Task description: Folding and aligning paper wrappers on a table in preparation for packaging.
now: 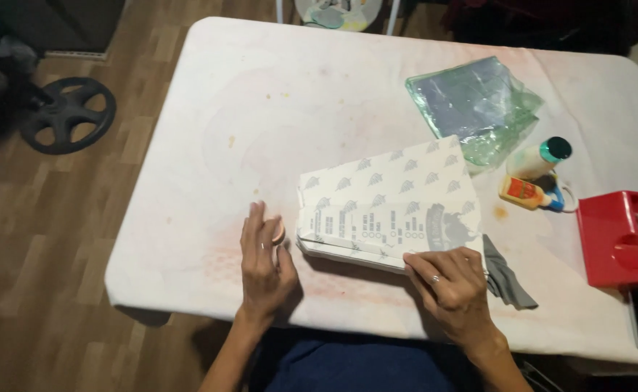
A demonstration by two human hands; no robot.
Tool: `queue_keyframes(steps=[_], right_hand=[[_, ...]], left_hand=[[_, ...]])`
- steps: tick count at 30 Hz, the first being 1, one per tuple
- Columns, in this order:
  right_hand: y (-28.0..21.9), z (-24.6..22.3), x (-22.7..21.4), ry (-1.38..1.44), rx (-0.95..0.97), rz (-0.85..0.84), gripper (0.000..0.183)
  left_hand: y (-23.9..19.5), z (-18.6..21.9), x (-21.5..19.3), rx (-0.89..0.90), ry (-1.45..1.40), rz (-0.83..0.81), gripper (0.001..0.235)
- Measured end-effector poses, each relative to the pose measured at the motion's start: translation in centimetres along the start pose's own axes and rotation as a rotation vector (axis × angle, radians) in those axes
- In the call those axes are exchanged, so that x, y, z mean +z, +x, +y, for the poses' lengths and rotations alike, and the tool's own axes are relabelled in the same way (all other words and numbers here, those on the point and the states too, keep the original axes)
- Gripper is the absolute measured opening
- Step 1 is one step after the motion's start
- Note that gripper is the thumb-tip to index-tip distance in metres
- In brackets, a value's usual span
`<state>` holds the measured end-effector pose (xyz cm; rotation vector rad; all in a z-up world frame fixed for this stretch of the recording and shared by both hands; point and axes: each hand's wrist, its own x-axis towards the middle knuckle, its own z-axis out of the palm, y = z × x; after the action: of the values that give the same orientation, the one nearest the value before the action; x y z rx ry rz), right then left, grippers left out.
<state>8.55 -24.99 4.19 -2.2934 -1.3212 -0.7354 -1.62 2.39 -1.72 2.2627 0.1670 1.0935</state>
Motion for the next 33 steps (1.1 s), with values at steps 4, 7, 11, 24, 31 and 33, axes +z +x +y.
queue_keyframes(steps=[4, 7, 11, 24, 31, 33], right_hand=[[0.8, 1.2, -0.1, 0.023, -0.118, -0.079, 0.014], [1.1, 1.5, -0.1, -0.025, -0.138, -0.142, 0.012], [1.8, 1.5, -0.5, -0.014, -0.145, -0.176, 0.011], [3.9, 1.6, -0.1, -0.058, -0.203, -0.145, 0.007], [4.4, 5.5, 0.5, 0.253, -0.083, -0.371, 0.011], [6.6, 7.1, 1.5, 0.316, -0.055, -0.385, 0.009]], left_hand=[[2.2, 5.7, 0.6, 0.489, -0.281, -0.071, 0.019], [-1.2, 6.3, 3.4, 0.612, -0.017, -0.179, 0.03], [-1.5, 6.6, 4.6, 0.593, 0.033, -0.167, 0.03], [-1.2, 6.7, 4.7, 0.55, -0.052, -0.172, 0.027], [-0.5, 8.6, 5.8, 0.335, 0.21, -0.306, 0.057], [-0.4, 8.9, 5.9, 0.353, 0.26, -0.277, 0.056]])
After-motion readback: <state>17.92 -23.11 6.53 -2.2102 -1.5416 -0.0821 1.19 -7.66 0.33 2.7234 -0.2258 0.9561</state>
